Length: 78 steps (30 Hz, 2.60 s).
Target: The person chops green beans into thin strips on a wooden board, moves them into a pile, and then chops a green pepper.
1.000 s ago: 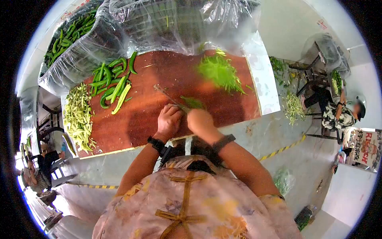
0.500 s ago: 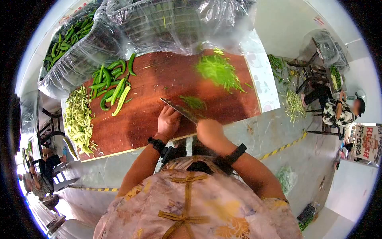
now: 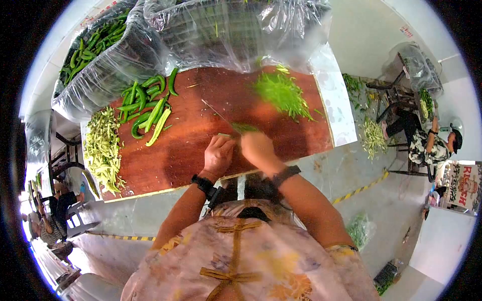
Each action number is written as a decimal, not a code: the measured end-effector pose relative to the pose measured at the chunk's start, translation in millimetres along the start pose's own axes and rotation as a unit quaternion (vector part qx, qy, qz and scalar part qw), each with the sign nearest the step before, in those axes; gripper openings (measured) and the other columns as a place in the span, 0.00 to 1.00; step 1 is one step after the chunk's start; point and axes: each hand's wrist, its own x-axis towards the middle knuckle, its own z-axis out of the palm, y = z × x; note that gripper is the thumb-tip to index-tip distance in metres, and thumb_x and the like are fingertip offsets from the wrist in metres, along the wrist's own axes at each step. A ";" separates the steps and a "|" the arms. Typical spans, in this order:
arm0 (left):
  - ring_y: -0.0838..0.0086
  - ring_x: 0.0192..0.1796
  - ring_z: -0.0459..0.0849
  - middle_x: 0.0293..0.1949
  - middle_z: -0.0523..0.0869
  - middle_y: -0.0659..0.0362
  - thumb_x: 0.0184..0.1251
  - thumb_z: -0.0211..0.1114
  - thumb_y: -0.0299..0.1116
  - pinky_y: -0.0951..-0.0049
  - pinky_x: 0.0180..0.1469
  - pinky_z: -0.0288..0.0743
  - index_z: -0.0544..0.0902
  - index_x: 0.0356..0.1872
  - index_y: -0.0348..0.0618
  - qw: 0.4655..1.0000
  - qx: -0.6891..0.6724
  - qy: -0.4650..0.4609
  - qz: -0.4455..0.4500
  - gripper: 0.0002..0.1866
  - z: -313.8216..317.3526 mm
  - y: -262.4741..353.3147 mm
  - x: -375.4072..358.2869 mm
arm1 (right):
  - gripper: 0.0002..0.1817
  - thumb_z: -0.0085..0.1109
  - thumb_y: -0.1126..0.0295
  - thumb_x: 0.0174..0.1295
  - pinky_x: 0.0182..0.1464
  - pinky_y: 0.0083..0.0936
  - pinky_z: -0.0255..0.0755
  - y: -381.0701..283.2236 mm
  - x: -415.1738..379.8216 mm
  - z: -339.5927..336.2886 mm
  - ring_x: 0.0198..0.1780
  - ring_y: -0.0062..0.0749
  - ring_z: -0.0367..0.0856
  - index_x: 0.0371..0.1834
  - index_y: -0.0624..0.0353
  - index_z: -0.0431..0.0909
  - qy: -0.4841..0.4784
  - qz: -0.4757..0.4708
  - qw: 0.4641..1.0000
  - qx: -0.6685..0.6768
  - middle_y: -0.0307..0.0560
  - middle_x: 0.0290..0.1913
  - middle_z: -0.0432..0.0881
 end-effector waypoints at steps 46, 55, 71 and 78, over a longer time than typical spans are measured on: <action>0.58 0.46 0.76 0.39 0.80 0.57 0.47 0.60 0.21 0.61 0.47 0.73 0.81 0.32 0.42 0.999 0.016 -0.026 -0.020 0.09 -6.3 -1.8 -1.7 | 0.17 0.52 0.63 0.59 0.34 0.50 0.71 3.5 -56.3 -23.5 0.29 0.61 0.77 0.21 0.66 0.78 -0.125 0.034 0.992 0.002 0.63 0.23 0.77; 0.60 0.42 0.77 0.34 0.78 0.57 0.45 0.59 0.25 0.66 0.41 0.72 0.77 0.25 0.45 1.000 -0.001 0.012 0.022 0.04 -5.4 -5.2 2.4 | 0.18 0.50 0.62 0.60 0.34 0.50 0.71 -11.9 -8.4 4.9 0.30 0.61 0.77 0.21 0.67 0.78 -0.111 0.027 0.993 0.022 0.64 0.25 0.78; 0.61 0.46 0.77 0.36 0.80 0.59 0.45 0.56 0.25 0.62 0.48 0.70 0.79 0.26 0.44 0.998 0.058 0.007 0.021 0.06 -10.2 -3.0 -1.4 | 0.18 0.53 0.61 0.59 0.33 0.50 0.71 -5.2 -54.0 -20.1 0.29 0.61 0.77 0.22 0.66 0.78 -0.086 0.040 0.995 -0.002 0.63 0.24 0.78; 0.61 0.47 0.77 0.35 0.79 0.58 0.45 0.57 0.26 0.62 0.47 0.71 0.78 0.26 0.44 1.000 0.027 -0.002 0.009 0.05 -6.9 -10.8 -4.2 | 0.18 0.51 0.62 0.60 0.34 0.50 0.71 -5.6 -46.1 -16.2 0.29 0.61 0.77 0.21 0.67 0.78 -0.131 0.041 0.990 -0.010 0.63 0.24 0.78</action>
